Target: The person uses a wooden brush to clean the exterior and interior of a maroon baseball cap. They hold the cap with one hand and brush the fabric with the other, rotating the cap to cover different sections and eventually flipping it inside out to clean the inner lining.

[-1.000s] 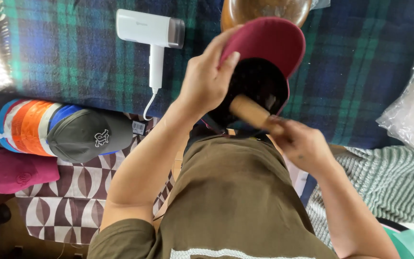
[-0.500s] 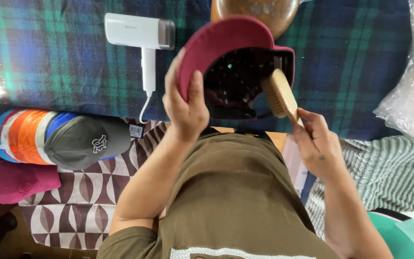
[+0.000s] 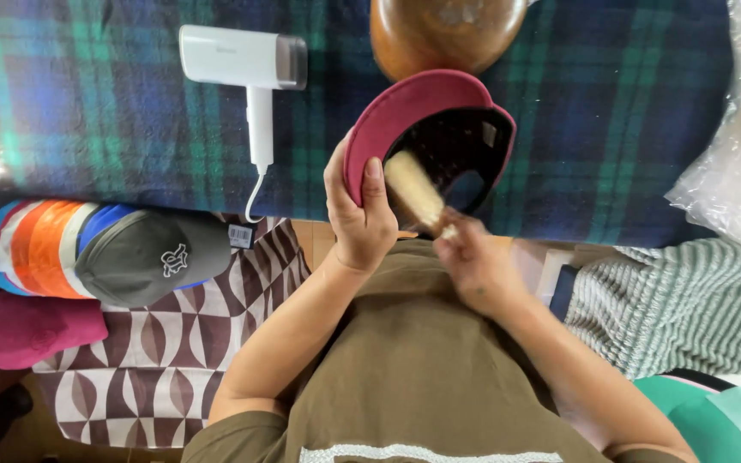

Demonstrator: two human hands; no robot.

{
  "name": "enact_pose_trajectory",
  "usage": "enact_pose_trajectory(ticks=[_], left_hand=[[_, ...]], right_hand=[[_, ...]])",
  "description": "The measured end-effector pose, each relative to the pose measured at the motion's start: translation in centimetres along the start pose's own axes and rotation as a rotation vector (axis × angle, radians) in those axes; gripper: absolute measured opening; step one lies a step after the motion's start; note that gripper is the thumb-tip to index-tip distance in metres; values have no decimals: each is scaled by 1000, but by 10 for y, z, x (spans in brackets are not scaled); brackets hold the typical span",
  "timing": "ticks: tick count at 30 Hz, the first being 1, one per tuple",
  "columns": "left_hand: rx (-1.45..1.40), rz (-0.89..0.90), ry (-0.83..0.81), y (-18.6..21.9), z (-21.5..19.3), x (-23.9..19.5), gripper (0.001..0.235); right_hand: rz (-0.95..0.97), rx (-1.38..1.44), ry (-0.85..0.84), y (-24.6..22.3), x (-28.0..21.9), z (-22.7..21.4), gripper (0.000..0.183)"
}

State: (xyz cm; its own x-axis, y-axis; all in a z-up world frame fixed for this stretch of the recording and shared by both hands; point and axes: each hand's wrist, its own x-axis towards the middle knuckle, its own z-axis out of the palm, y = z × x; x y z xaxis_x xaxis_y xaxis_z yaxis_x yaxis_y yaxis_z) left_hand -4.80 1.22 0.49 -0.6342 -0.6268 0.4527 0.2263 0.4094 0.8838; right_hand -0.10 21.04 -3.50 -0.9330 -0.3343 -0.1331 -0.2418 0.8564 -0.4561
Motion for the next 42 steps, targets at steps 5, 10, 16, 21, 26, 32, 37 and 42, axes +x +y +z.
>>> enact_pose_trajectory(ticks=[5, 10, 16, 21, 26, 32, 37, 42], left_hand=[[30, -95, 63, -16, -5, -2, 38], [-101, -172, 51, -15, 1, -10, 43], [-112, -189, 67, -9, -1, -4, 43], [-87, -142, 28, -11, 3, -16, 44], [-77, -81, 20, -7, -1, -6, 45], [-74, -42, -26, -8, 4, -22, 45], [-51, 32, 7, -8, -1, -11, 46], [-36, 35, -35, -6, 8, -17, 45]], right_hand=[[-246, -346, 143, 42, 18, -34, 26], [189, 155, 78, -4, 14, -47, 38], [-38, 36, -166, 63, 27, 15, 32], [345, 109, -271, -5, 18, -36, 42], [-28, -73, -104, 56, 20, 14, 25], [446, 421, -294, -21, 26, -34, 35], [-490, -411, 46, 56, 21, 4, 23], [391, 849, -349, -49, 22, -35, 38]])
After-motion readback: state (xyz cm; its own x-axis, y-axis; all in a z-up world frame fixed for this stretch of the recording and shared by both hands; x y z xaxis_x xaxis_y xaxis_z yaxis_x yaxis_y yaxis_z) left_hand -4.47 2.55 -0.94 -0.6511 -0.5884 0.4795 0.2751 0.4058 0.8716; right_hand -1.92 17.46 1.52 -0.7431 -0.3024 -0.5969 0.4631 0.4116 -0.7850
